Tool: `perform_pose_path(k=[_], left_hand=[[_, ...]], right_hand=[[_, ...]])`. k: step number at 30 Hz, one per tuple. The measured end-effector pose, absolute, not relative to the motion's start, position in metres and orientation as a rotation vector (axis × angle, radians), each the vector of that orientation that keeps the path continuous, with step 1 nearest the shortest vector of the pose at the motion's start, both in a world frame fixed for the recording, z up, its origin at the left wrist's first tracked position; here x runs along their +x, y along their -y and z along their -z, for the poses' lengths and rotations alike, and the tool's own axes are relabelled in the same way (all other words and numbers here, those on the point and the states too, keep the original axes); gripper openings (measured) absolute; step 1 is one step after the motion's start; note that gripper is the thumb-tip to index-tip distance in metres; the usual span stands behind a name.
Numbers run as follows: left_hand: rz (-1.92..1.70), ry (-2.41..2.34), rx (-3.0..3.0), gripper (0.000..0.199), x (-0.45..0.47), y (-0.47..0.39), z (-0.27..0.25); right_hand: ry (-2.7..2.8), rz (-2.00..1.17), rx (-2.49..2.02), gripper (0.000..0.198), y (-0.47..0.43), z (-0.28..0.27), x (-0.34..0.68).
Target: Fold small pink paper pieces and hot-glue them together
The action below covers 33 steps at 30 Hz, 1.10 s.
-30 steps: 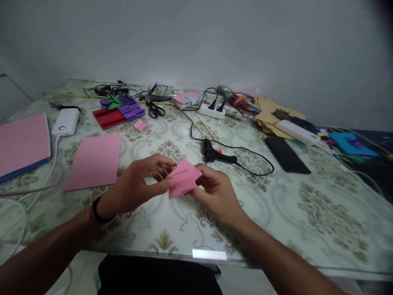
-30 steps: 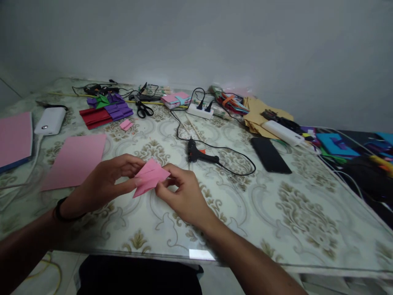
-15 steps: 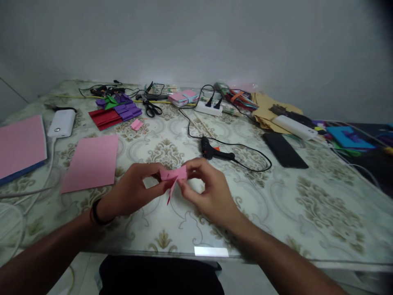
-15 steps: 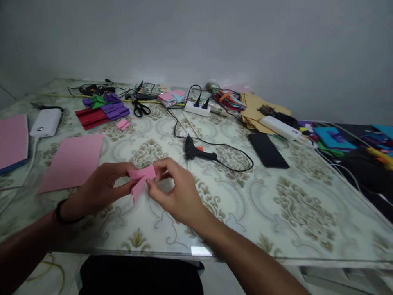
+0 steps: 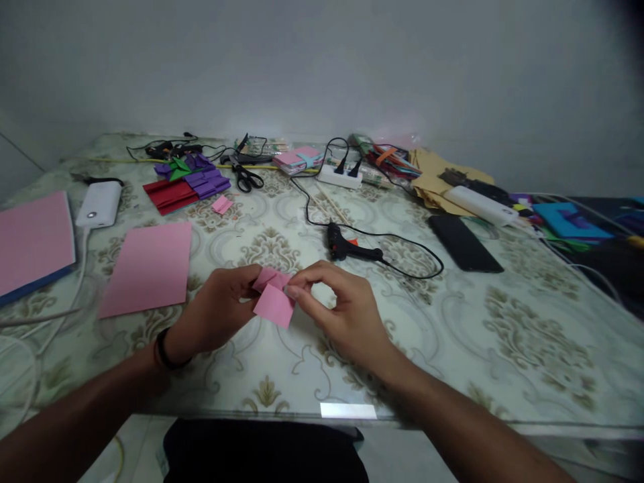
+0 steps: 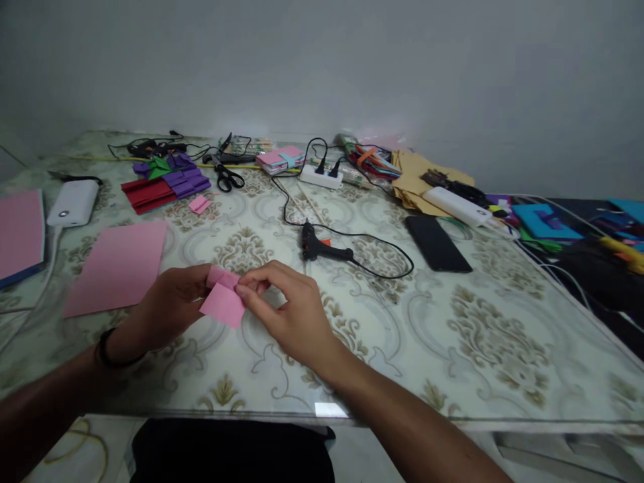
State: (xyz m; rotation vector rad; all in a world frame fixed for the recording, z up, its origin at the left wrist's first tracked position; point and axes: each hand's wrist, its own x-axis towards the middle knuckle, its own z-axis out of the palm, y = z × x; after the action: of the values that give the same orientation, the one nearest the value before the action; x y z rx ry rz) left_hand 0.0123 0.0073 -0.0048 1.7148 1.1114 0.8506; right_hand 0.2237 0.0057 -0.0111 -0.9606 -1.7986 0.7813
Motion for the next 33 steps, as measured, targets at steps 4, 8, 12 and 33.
perform_pose_path(k=[4, 8, 12, 33], left_hand=[[-0.908, -1.136, 1.748, 0.023, 0.011, -0.007, 0.009], [-0.989, -1.147, 1.730, 0.039, 0.011, -0.006, 0.012], [-1.007, -1.147, 1.741, 0.029, 0.010, -0.006, 0.014], [-1.097, -0.895, 2.407, 0.024, -0.001, -0.008, -0.005]], right_hand=[[1.786, -0.859, -0.975, 0.005, -0.006, 0.015, 0.223], [1.672, -0.970, -0.993, 0.007, -0.007, 0.017, 0.223], [1.662, -1.056, -0.968, 0.006, -0.009, 0.017, 0.224], [2.100, -0.382, -0.790, 0.007, -0.013, 0.019, 0.228]])
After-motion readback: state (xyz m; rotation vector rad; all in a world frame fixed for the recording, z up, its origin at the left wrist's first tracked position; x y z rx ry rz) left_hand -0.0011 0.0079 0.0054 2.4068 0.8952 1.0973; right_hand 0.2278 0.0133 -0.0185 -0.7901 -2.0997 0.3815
